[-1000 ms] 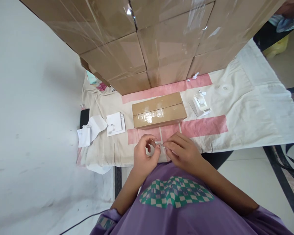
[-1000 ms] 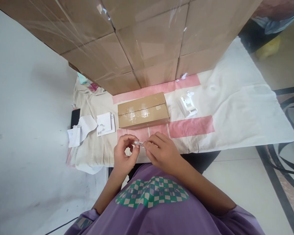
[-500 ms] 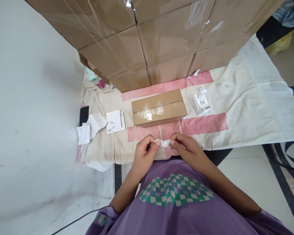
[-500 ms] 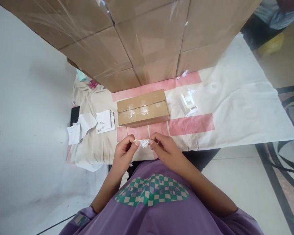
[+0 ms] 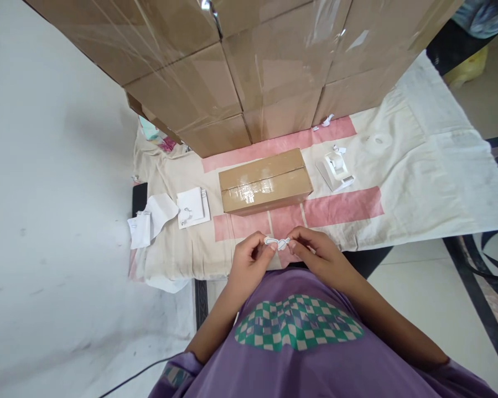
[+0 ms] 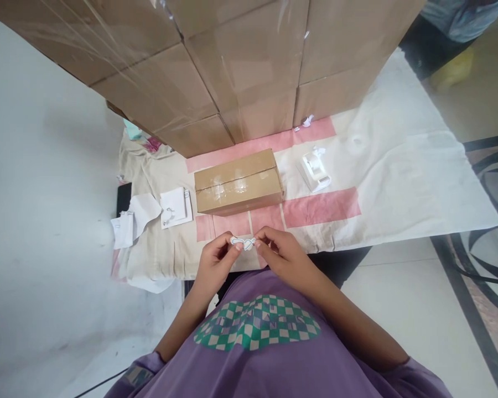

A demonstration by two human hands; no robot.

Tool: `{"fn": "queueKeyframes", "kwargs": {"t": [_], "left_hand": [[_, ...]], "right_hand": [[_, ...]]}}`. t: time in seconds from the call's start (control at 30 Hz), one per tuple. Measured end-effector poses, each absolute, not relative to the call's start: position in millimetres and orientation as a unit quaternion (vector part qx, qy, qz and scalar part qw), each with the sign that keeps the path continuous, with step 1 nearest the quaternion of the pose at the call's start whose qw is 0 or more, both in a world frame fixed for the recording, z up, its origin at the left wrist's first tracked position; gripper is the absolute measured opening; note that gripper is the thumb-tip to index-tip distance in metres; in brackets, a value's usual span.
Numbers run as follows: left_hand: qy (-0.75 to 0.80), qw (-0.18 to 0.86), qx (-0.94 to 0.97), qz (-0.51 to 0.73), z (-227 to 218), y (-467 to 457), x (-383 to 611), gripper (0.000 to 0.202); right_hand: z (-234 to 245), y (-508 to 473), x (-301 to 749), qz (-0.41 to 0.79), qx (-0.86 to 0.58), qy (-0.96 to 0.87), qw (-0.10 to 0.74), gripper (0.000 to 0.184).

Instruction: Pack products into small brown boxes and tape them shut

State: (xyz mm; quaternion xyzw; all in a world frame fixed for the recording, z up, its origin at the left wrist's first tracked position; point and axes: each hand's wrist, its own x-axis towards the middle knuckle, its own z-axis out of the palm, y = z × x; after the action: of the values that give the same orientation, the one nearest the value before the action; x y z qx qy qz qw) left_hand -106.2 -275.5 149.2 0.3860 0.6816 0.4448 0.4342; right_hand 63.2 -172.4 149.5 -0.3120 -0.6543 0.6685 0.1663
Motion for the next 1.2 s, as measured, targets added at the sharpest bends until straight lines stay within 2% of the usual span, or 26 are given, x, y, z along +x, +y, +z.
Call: {"fn": "queueKeyframes", "kwargs": {"t": [0.17,0.23,0.33,0.4,0.53,0.6,0.67,0.83,0.97,1.1,1.2], "left_hand": [[0.732,0.325,0.454,0.391,116.6,-272.0,-114.6,0.032],[0.753,0.272,0.475,0.366,89.8,-269.8,-121.6,0.032],[0.763,0.236,0.499,0.337,49.7,-269.4,-130.6,0.028],[0.760,0.222,0.522,0.317,31.8,-270.9,-133.6,0.025],[0.759,0.195,0.545,0.298,20.4,-273.2,-134.4,0.025],[0.760,0.186,0.550,0.293,20.7,-273.0,-134.3,0.025],[0.759,0.181,0.554,0.290,21.3,-272.4,-134.5,0.025],[0.756,0.177,0.562,0.284,21.3,-270.4,-135.0,0.024],[0.754,0.169,0.567,0.286,21.3,-269.4,-134.1,0.021],[0.755,0.160,0.568,0.286,21.6,-268.9,-133.2,0.021],[0.754,0.157,0.569,0.289,21.1,-269.2,-133.5,0.023]], "right_hand": [[134.2,-137.3,68.9,0.583,-0.372,-0.679,0.247,0.020],[123.8,-99.1,67.5,0.513,-0.425,-0.684,0.296,0.018],[106.7,-21.8,62.9,0.367,-0.520,-0.701,0.322,0.020],[96.4,30.3,61.6,0.277,-0.569,-0.722,0.280,0.024],[82.8,96.4,67.2,0.188,-0.652,-0.733,0.058,0.023],[78.5,107.7,70.6,0.154,-0.679,-0.717,0.039,0.026],[74.9,111.9,70.5,0.139,-0.684,-0.713,0.065,0.030],[68.2,129.1,44.9,0.197,-0.652,-0.724,0.109,0.034],[65.2,150.4,14.3,0.189,-0.674,-0.707,0.104,0.043],[64.5,156.7,9.9,0.204,-0.670,-0.707,0.094,0.027],[62.5,150.1,26.5,0.226,-0.653,-0.715,0.105,0.025]]}}
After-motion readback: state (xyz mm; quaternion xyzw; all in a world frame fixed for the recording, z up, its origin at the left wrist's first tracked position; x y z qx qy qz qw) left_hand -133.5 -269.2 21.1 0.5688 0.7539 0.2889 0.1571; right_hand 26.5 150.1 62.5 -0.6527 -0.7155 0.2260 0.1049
